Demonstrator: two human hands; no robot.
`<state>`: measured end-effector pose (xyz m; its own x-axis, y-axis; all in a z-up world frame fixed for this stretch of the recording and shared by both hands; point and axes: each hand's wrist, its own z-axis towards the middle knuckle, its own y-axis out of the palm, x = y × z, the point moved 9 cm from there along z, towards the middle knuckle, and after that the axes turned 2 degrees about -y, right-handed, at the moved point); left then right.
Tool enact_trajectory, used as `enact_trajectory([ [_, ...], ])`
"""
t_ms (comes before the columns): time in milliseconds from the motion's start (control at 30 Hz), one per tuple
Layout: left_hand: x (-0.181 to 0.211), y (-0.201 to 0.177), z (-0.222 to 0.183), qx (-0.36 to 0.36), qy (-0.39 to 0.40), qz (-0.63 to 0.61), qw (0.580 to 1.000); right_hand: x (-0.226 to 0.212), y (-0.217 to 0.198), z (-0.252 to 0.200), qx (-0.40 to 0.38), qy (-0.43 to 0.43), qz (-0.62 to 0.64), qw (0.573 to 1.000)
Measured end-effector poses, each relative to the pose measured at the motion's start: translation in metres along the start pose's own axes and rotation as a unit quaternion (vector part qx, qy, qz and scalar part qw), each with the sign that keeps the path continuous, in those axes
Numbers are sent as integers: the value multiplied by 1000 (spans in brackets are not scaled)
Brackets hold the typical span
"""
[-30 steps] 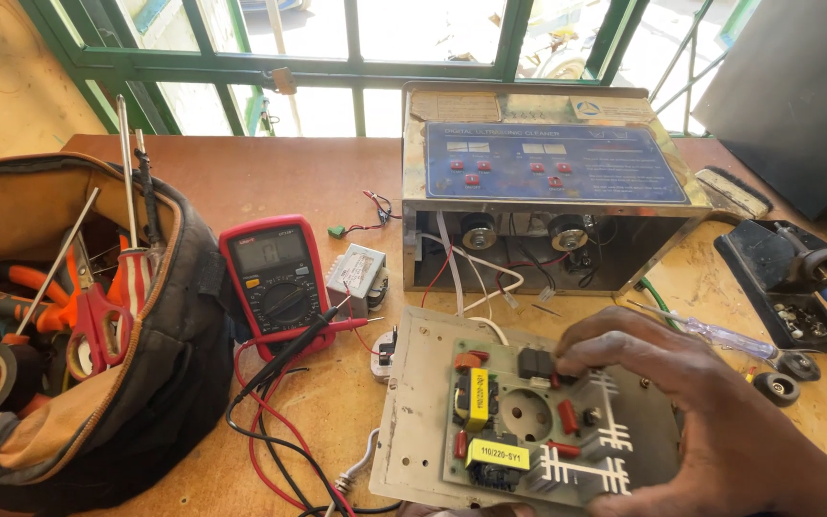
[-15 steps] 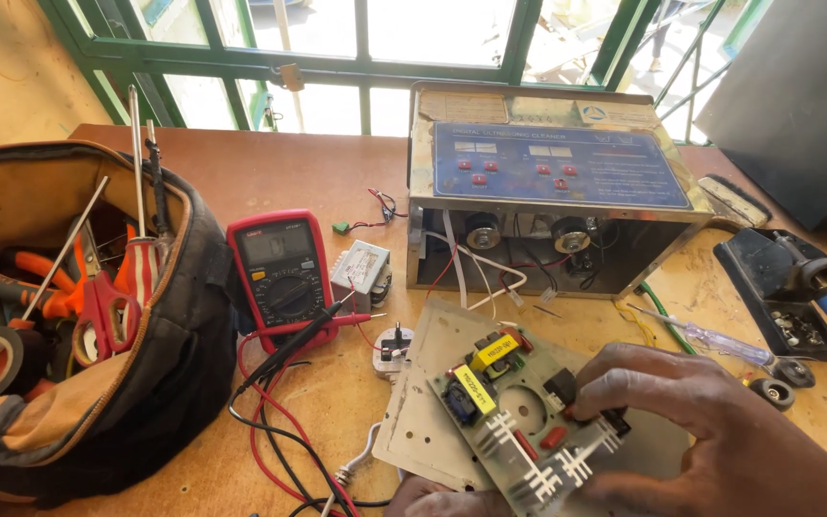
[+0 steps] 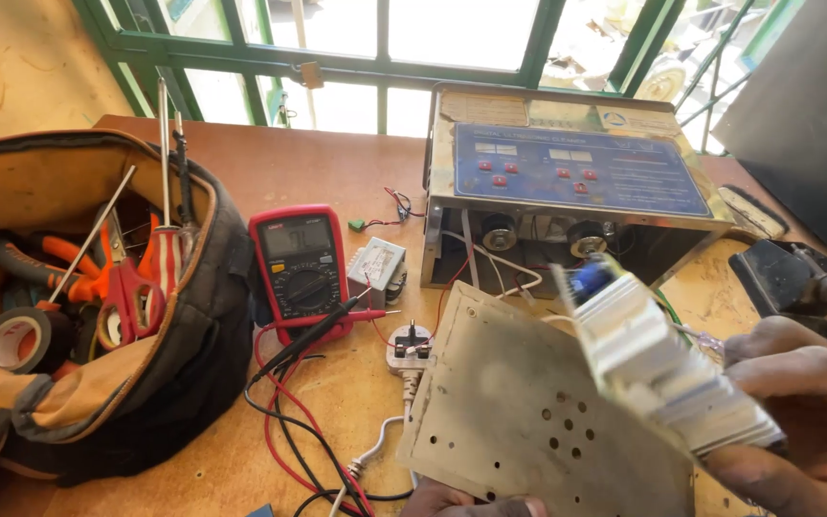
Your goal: Soldering components onto a circuit board and then assembling the board into an ultrasonic cleaner housing.
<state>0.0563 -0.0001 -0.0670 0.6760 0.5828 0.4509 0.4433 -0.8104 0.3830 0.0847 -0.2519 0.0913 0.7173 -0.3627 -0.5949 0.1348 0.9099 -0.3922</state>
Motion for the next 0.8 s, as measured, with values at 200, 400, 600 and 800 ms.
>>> enact_trajectory([
  [200, 11, 11, -15, -88, -52, 131, 986, -5, 8, 3, 129, 140, -47, 981],
  [400, 1, 19, -7, -121, -65, 93, 986, 9, -23, 1, 255, 161, 117, 946],
  [600, -4, 4, 5, -54, -48, 68, 995, 13, -36, 14, 317, 150, 221, 910],
  [800, -6, -7, 12, -51, 15, 45, 998, 20, -41, 9, 307, 166, 211, 913],
])
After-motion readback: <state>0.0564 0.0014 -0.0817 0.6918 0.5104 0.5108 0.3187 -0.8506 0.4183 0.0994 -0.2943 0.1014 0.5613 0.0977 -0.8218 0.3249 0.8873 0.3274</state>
